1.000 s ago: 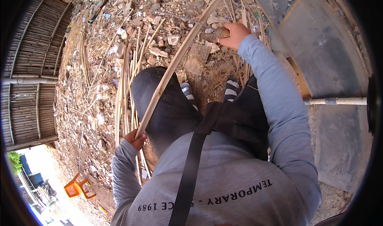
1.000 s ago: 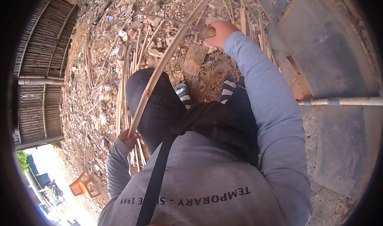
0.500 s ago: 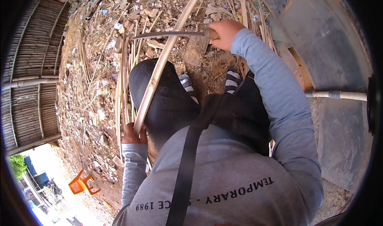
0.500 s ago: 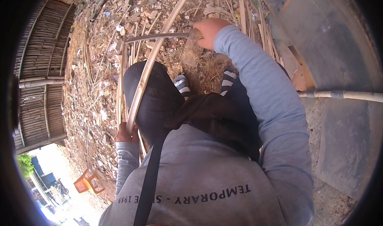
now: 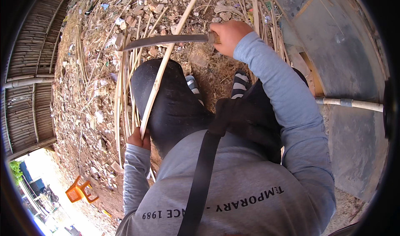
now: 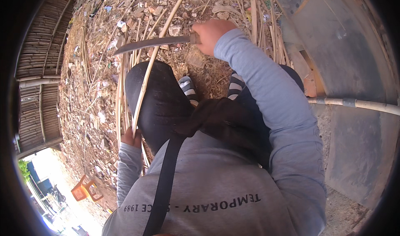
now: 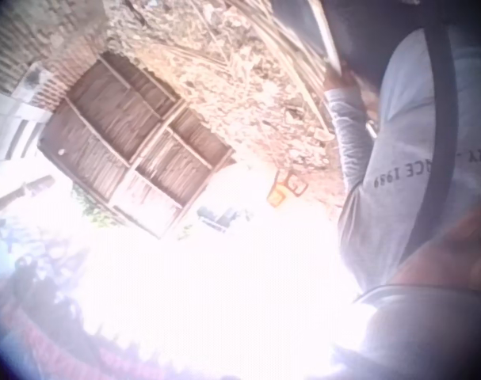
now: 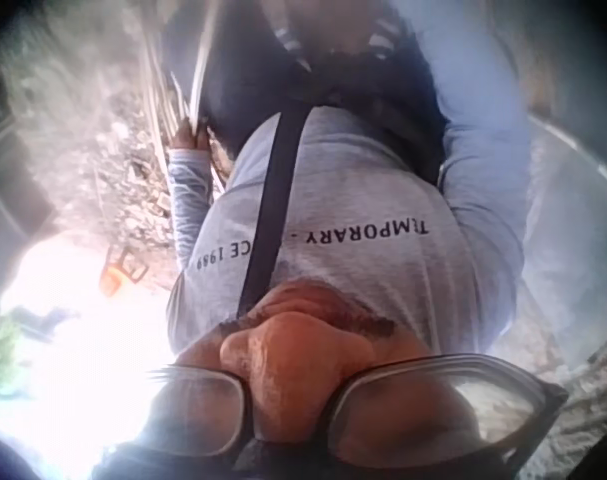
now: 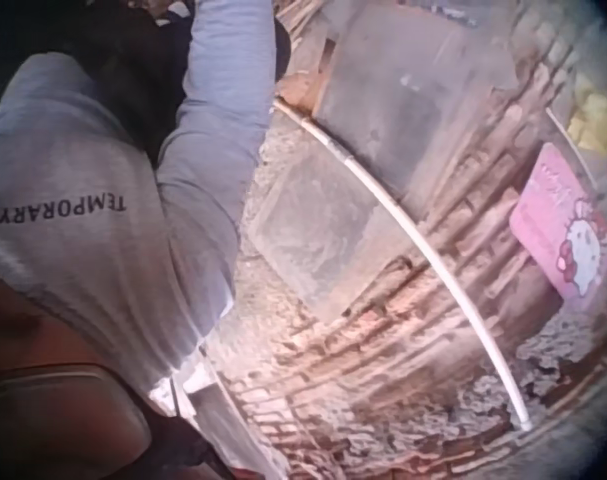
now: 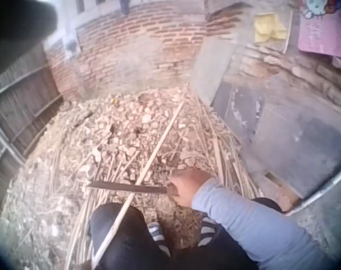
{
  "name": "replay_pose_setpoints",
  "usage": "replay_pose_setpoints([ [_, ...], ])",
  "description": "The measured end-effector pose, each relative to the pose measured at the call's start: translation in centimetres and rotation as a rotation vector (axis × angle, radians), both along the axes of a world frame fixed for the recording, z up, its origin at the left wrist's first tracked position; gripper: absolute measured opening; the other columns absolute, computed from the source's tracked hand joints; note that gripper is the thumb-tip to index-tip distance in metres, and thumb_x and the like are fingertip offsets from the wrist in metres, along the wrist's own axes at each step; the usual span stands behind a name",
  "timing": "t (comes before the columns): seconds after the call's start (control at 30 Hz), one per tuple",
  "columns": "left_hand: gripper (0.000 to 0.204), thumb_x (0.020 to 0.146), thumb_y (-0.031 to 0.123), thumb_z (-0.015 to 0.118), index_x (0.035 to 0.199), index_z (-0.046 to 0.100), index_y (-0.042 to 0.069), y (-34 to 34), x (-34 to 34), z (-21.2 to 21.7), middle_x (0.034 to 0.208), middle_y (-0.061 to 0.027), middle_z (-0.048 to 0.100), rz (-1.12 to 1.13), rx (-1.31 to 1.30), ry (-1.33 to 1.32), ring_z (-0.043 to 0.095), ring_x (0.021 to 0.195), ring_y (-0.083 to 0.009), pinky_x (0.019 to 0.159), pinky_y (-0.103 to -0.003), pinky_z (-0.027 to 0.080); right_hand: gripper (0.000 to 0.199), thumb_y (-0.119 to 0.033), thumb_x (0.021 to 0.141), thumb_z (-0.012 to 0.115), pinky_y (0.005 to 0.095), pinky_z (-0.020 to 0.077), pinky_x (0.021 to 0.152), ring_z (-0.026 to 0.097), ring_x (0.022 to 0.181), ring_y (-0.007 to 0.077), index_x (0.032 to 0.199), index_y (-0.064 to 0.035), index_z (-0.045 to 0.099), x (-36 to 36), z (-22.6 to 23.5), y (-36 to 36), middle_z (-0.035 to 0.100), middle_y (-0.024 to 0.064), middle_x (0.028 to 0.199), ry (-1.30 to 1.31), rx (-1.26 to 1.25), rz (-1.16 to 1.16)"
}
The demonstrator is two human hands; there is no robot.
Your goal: The person strips the outer layer from a length of bamboo using a knife, repeatedly scraping the blade along the surface.
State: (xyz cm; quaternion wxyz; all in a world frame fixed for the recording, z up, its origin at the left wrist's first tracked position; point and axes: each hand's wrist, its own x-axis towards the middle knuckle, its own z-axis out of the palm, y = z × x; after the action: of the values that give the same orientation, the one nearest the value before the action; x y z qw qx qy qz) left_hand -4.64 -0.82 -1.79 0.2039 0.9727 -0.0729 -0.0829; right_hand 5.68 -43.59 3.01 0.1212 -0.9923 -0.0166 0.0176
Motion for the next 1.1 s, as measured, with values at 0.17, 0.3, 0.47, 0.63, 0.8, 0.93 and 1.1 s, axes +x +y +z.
replay_pose_setpoints([
  [0.17,0.019,0.082,0.017,0.061,0.079,0.052,0.001,-0.3,0.9,2.2,0.063,-0.0223,0.059,-0.068,0.025,0.029,0.062,0.059,-0.0406,0.052,-0.045,0.048,0.026,-0.027,0.08,0.066,0.0434,0.0519,0.075,0.065,0.079,0.0342,0.098,-0.009,0.064,1.6,-1.6,-4.1,0.067,0.015,0.082,-0.005,0.119,-0.184],
  [0.3,0.017,0.08,0.015,0.061,0.08,0.052,0.001,-0.3,1.4,2.7,0.064,-0.0234,0.06,-0.076,0.094,-0.013,0.062,0.06,-0.0426,0.052,-0.047,0.048,0.028,-0.029,0.079,0.067,0.0432,0.0518,0.075,0.065,0.079,0.0346,0.097,-0.008,0.064,0.3,0.2,-1.7,0.067,0.0148,0.082,0.086,0.076,-0.113],
  [0.47,0.015,0.078,0.014,0.062,0.084,0.053,0.002,-0.5,1.2,2.1,0.066,-0.0233,0.06,-0.054,0.063,-0.02,0.062,0.063,-0.0439,0.055,-0.048,0.049,0.029,-0.026,0.076,0.069,0.043,0.0508,0.072,0.064,0.077,0.0363,0.097,-0.0062,0.065,1.0,-2.0,-2.4,0.066,0.0184,0.081,0.119,0.212,-0.084],
  [0.63,0.014,0.077,0.011,0.06,0.086,0.054,0.002,-0.3,1.2,2.0,0.068,-0.0232,0.061,-0.037,0.065,0.014,0.062,0.065,-0.0431,0.057,-0.047,0.051,0.029,-0.025,0.075,0.068,0.0426,0.0505,0.072,0.063,0.078,0.0374,0.098,-0.0066,0.066,1.1,-2.4,-1.9,0.065,0.0189,0.078,-0.026,0.24,-0.14],
  [0.8,0.015,0.077,0.01,0.059,0.088,0.054,0.002,-0.1,1.0,-0.3,0.071,-0.0244,0.062,-0.006,0.04,-0.001,0.063,0.067,-0.0432,0.059,-0.047,0.052,0.029,-0.025,0.074,0.069,0.043,0.0499,0.071,0.064,0.074,0.0365,0.097,-0.0068,0.067,0.1,-2.0,-1.0,0.066,0.0184,0.079,0.076,0.203,0.081],
  [0.93,0.016,0.077,0.012,0.06,0.089,0.054,0.002,-0.5,1.2,0.8,0.07,-0.0237,0.063,0.007,0.073,0.002,0.064,0.067,-0.0428,0.06,-0.048,0.052,0.025,-0.026,0.075,0.068,0.0431,0.05,0.071,0.064,0.075,0.0347,0.091,-0.0068,0.067,1.3,-2.3,-2.0,0.066,0.0173,0.078,-0.04,0.291,-0.141],
  [1.1,0.017,0.075,0.013,0.062,0.087,0.054,0.003,0.3,0.8,1.0,0.069,-0.0236,0.062,-0.021,0.095,-0.056,0.063,0.066,-0.0433,0.06,-0.049,0.052,0.024,-0.024,0.075,0.066,0.0425,0.0512,0.074,0.065,0.078,0.0344,0.089,-0.0051,0.065,0.2,-0.2,0.4,0.067,0.0175,0.083,0.114,0.152,0.012],
])
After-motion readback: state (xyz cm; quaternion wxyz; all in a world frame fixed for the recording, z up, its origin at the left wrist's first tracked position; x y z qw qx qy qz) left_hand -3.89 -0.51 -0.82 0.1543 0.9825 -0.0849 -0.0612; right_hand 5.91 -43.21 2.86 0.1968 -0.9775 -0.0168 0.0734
